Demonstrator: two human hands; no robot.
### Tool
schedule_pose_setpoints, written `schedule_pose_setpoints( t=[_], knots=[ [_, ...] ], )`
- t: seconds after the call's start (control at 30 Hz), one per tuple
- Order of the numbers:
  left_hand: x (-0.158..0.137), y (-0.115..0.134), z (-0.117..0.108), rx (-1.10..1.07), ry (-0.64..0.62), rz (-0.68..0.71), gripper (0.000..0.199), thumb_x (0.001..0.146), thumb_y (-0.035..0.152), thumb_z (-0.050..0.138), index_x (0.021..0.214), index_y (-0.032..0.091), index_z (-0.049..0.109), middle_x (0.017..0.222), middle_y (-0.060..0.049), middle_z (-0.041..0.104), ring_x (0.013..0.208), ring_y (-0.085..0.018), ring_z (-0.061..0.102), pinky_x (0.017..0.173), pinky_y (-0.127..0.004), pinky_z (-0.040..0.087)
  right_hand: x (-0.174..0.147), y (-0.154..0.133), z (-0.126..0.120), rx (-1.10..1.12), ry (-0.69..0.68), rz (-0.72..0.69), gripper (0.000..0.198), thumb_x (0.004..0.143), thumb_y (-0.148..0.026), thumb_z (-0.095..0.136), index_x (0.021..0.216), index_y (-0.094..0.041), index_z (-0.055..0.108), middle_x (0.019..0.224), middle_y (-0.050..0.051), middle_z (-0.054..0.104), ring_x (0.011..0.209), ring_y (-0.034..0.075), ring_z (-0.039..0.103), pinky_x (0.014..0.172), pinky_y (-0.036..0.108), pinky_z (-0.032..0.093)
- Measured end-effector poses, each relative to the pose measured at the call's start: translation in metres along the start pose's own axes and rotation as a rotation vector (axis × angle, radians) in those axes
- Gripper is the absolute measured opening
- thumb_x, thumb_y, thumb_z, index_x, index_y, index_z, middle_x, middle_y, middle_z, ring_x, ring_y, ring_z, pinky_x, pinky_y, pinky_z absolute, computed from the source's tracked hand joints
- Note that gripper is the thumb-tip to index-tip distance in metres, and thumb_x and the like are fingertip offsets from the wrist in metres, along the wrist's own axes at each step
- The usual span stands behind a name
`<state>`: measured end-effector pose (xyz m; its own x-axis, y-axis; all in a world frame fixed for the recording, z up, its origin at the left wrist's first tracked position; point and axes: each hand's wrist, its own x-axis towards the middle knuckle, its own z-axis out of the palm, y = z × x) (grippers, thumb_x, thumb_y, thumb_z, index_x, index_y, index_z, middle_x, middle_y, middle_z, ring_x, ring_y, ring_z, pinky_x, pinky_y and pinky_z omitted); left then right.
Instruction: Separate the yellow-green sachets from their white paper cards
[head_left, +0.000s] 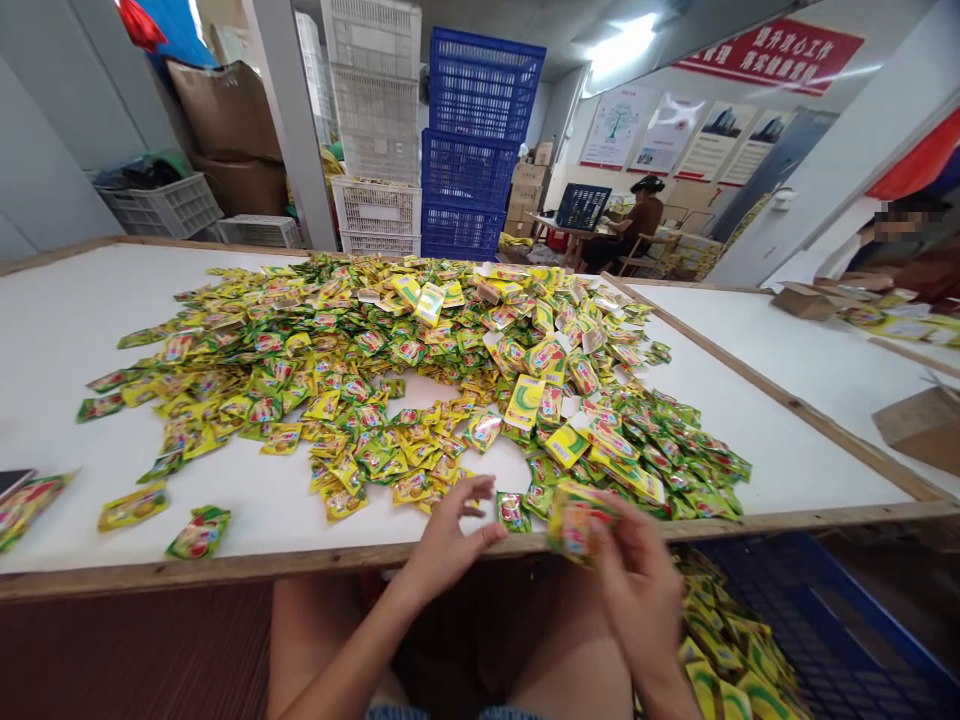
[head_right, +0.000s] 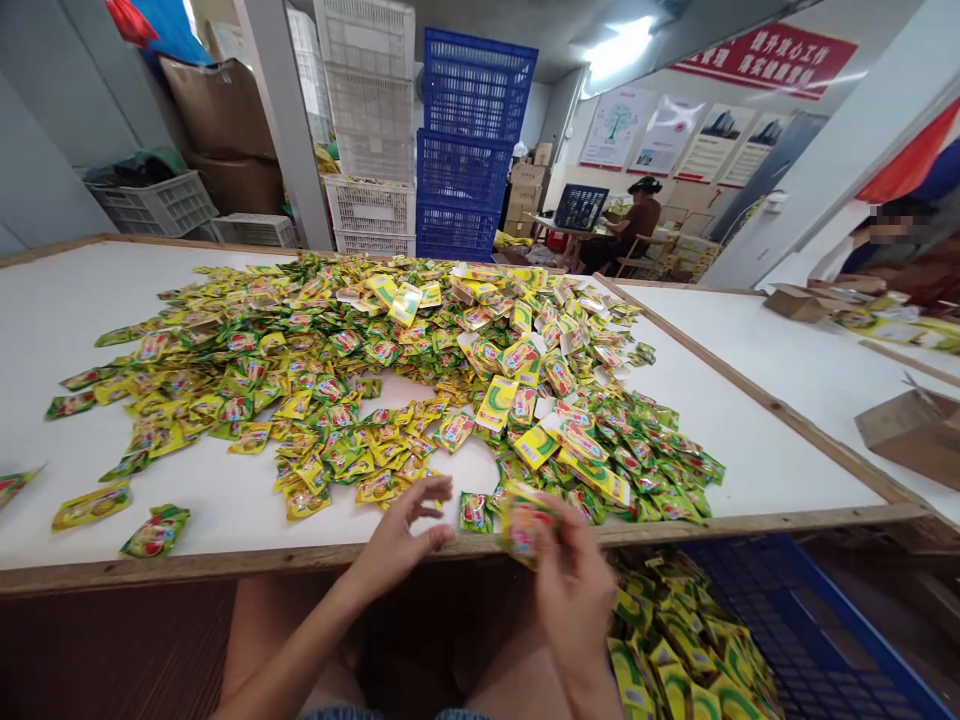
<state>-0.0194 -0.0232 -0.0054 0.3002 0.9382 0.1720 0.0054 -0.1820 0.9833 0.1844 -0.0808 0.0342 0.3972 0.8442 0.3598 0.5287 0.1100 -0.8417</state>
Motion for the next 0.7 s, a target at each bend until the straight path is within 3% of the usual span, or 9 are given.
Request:
schedule_pose_setpoints(
  t=[0.07, 0.13, 0.23, 0.3, 0.37, 0.5, 0.7],
  knots=[
    [0.019, -0.004, -0.014, 0.26, 0.115, 0.056, 0.045, 0.076, 0.037, 0.059, 0.117, 0.021, 0.049, 0.117, -0.011, 0.054, 0.106, -0.023, 0.052, 0.086, -0.035, 0.044, 0.012, 0.013, -0.038, -0.329, 0.148, -0.072, 0.035, 0.079, -0.041, 0.049, 0.105, -0.019, 0.057, 0.103, 0.011, 0.061, 0.093, 0.026, 0.057, 0.086, 0.042, 0.042],
    [0.047, -0.012, -0.021, 0.528, 0.162, 0.081, 0.041, 0.079, 0.038, 0.055, 0.115, 0.019, 0.05, 0.116, -0.011, 0.054, 0.11, -0.024, 0.049, 0.093, -0.037, 0.038, 0.021, 0.024, -0.065, -0.521, 0.234, -0.137, 0.038, 0.077, -0.044, 0.048, 0.1, -0.017, 0.06, 0.106, 0.013, 0.059, 0.101, 0.03, 0.053, 0.091, 0.044, 0.037],
    [0.094, -0.024, -0.014, 0.869, 0.138, 0.046, 0.054, 0.078, 0.042, 0.054, 0.124, 0.016, 0.042, 0.122, -0.015, 0.051, 0.116, -0.027, 0.043, 0.096, -0.041, 0.032, 0.021, 0.033, -0.066, -0.497, 0.138, -0.077, 0.037, 0.077, -0.046, 0.048, 0.098, -0.018, 0.061, 0.101, 0.011, 0.062, 0.094, 0.027, 0.057, 0.085, 0.04, 0.042],
    [0.119, -0.03, -0.003, 1.073, 0.124, -0.028, 0.065, 0.076, 0.046, 0.055, 0.128, 0.014, 0.036, 0.132, -0.02, 0.041, 0.123, -0.032, 0.035, 0.098, -0.045, 0.028, 0.018, 0.035, -0.046, -0.379, -0.058, -0.028, 0.033, 0.078, -0.044, 0.048, 0.095, -0.019, 0.062, 0.095, 0.008, 0.065, 0.088, 0.023, 0.059, 0.08, 0.035, 0.045],
    [0.134, -0.034, 0.003, 1.171, 0.096, -0.056, 0.061, 0.078, 0.045, 0.053, 0.127, 0.012, 0.036, 0.133, -0.022, 0.04, 0.123, -0.034, 0.034, 0.097, -0.048, 0.025, 0.019, 0.038, -0.02, -0.282, -0.23, -0.03, 0.029, 0.081, -0.04, 0.045, 0.092, -0.019, 0.062, 0.093, 0.008, 0.066, 0.086, 0.022, 0.06, 0.078, 0.033, 0.045],
    [0.137, -0.038, -0.003, 1.198, 0.052, -0.024, 0.045, 0.08, 0.038, 0.051, 0.117, 0.012, 0.046, 0.124, -0.02, 0.048, 0.116, -0.032, 0.041, 0.095, -0.045, 0.029, 0.032, 0.044, 0.027, -0.198, -0.352, -0.086, 0.025, 0.082, -0.034, 0.043, 0.09, -0.018, 0.061, 0.09, 0.007, 0.065, 0.082, 0.021, 0.059, 0.076, 0.033, 0.045],
    [0.129, -0.036, -0.02, 1.179, 0.065, 0.059, 0.039, 0.074, 0.037, 0.058, 0.105, 0.014, 0.055, 0.118, -0.018, 0.05, 0.112, -0.034, 0.042, 0.096, -0.048, 0.025, 0.05, 0.031, 0.107, -0.386, -0.647, -0.187, 0.02, 0.077, -0.028, 0.053, 0.09, -0.017, 0.063, 0.093, 0.01, 0.062, 0.089, 0.023, 0.055, 0.08, 0.034, 0.04]
  ],
)
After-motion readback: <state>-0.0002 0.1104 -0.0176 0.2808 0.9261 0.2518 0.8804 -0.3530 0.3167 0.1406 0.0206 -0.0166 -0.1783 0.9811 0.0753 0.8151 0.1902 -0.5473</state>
